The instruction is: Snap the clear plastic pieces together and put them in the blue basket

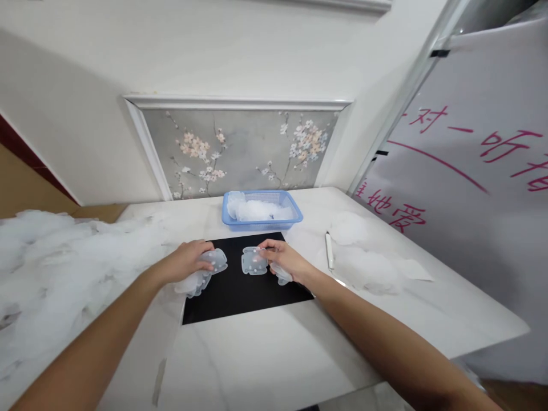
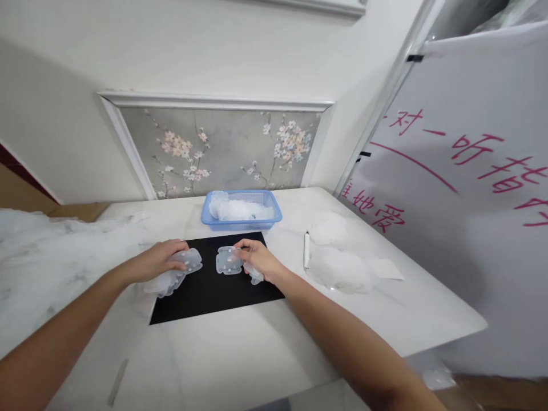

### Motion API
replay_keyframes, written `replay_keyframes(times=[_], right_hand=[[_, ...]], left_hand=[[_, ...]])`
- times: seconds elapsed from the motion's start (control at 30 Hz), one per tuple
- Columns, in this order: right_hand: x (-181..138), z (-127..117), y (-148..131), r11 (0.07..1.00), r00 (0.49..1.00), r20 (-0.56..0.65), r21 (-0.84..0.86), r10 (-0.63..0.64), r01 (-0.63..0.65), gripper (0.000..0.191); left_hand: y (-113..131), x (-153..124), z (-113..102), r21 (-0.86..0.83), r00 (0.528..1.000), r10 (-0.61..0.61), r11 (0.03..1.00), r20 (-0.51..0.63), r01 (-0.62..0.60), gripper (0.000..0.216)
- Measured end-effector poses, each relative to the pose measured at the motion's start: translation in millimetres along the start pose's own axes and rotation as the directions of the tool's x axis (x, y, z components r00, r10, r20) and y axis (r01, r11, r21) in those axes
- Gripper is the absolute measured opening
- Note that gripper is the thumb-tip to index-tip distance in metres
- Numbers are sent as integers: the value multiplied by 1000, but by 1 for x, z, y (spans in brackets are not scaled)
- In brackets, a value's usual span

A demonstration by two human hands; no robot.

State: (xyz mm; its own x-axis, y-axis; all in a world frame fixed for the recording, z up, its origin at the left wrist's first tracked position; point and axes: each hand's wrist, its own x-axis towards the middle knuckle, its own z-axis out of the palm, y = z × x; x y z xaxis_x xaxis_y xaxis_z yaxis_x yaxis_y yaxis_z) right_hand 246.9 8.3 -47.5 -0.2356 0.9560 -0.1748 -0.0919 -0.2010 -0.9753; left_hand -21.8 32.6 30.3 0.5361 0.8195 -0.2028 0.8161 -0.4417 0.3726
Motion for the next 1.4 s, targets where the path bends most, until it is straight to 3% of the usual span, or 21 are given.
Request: replay_keyframes(times=[0.13, 0.27, 0.33, 0.43, 0.57, 0.67, 0.8, 0.9, 0.97, 1.0, 1.1, 1.17, 1.27, 1.4], right_hand=[[-4, 4, -3, 980, 985, -6, -104, -170, 168, 34], [-5, 8, -3, 953, 970, -88, -224, -226, 202, 42], [-5, 9, -1, 915, 951, -95, -318, -293, 250, 45], [-6, 9, 1, 810, 908, -34, -467, -417, 354, 41], [-8, 9, 2, 609, 800, 120, -586, -587, 535, 28], [-11, 10, 3, 515, 750, 227, -603, -621, 609, 12], [-13, 12, 7, 414, 722, 342, -640, -601, 647, 31], [-15, 17, 9, 351, 701, 427, -645, -571, 679, 33], [-16, 20, 9, 383, 715, 410, -637, -567, 669, 28], [-16, 21, 8, 438, 748, 360, -638, -558, 633, 24], [-15, 18, 3, 732, 921, 146, -567, -361, 377, 20], [-12, 13, -1, 898, 986, 56, -408, -155, 165, 20], [-5, 3, -4, 990, 1000, 24, -142, 10, -7, 15], [1, -5, -6, 988, 985, 76, 3, 152, -153, 11]], left_hand=[[16, 11, 19, 69, 966, 64, 996, -252, -49, 14], [33, 5, 27, -277, 938, -57, 960, -343, -43, 21], [40, 3, 31, -534, 948, -115, 843, -297, -65, 24], [44, 3, 39, -836, 983, -117, 547, -142, -56, 39], [42, 5, 48, -961, 990, -139, 274, -8, 31, 57], [38, 8, 53, -987, 994, -107, 158, 25, 42, 60], [34, 10, 59, -998, 997, -66, 54, 35, 38, 62], [34, 12, 63, -1000, 999, -38, 10, 17, 18, 63], [35, 12, 65, -998, 999, -46, 61, 7, 10, 62], [36, 12, 65, -991, 998, -70, 132, -7, 2, 60], [37, 7, 57, -876, 984, -125, 480, -130, -55, 46], [35, 1, 46, -703, 979, -69, 705, -193, -89, 36], [25, -12, 26, -437, 989, -8, 897, -149, -58, 28], [0, -25, 13, -270, 997, 17, 962, -70, -36, 38]])
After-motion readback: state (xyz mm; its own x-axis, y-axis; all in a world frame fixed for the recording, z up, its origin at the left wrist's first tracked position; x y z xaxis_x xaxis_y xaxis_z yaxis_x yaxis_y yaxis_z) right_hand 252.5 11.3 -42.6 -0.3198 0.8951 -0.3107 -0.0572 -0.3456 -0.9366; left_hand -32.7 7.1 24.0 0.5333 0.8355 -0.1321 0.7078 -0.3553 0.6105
